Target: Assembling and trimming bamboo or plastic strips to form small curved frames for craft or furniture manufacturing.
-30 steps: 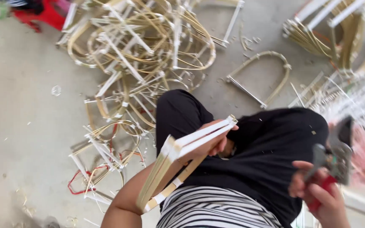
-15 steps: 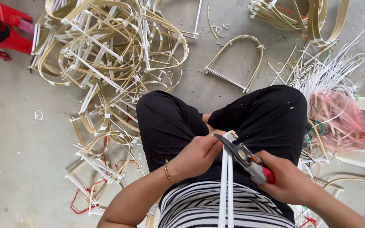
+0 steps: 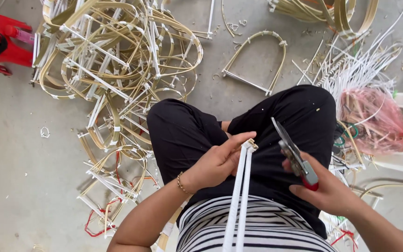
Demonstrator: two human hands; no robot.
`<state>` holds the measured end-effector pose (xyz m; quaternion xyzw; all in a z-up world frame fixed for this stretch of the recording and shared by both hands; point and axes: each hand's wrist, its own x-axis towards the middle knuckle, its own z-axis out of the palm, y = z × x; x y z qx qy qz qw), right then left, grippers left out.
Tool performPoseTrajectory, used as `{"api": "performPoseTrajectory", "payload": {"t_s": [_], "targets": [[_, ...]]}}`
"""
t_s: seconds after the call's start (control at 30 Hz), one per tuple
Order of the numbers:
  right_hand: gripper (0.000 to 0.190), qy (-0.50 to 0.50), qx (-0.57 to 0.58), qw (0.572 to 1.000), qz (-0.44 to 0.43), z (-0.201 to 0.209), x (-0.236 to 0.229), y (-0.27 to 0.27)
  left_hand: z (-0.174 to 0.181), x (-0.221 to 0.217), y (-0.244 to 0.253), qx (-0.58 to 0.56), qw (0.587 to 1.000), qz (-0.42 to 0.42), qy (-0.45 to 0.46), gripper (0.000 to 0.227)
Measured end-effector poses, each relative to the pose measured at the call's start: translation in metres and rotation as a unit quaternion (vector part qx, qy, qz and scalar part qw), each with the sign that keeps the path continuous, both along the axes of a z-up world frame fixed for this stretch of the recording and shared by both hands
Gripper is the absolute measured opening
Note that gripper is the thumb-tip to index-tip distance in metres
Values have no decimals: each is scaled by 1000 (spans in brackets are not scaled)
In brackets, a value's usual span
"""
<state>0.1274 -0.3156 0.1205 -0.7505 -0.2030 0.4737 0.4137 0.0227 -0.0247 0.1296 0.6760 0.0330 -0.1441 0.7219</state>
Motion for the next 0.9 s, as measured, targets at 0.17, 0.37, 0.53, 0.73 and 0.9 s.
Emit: {"api": "performPoseTrajectory", "payload": {"t_s": [0.17, 0.37, 0.53, 0.73, 0.9], "targets": [[97, -8, 18, 1000, 23, 8, -8, -4, 3, 13, -7, 14, 995, -45, 87, 34], [101, -1, -17, 999, 34, 12, -7, -8, -15, 25, -24, 9, 996, -59, 66, 28], [97, 3, -41, 999, 14, -4, -7, -22, -35, 29, -35, -56, 993, -75, 69, 27], [94, 51, -14, 998, -35, -50, -9, -28, -59, 35, -43, -85, 988, -59, 117, 25], [62, -35, -12, 999, -22, -59, -1, -15, -74, 39, -35, -87, 986, -47, 136, 25]]}}
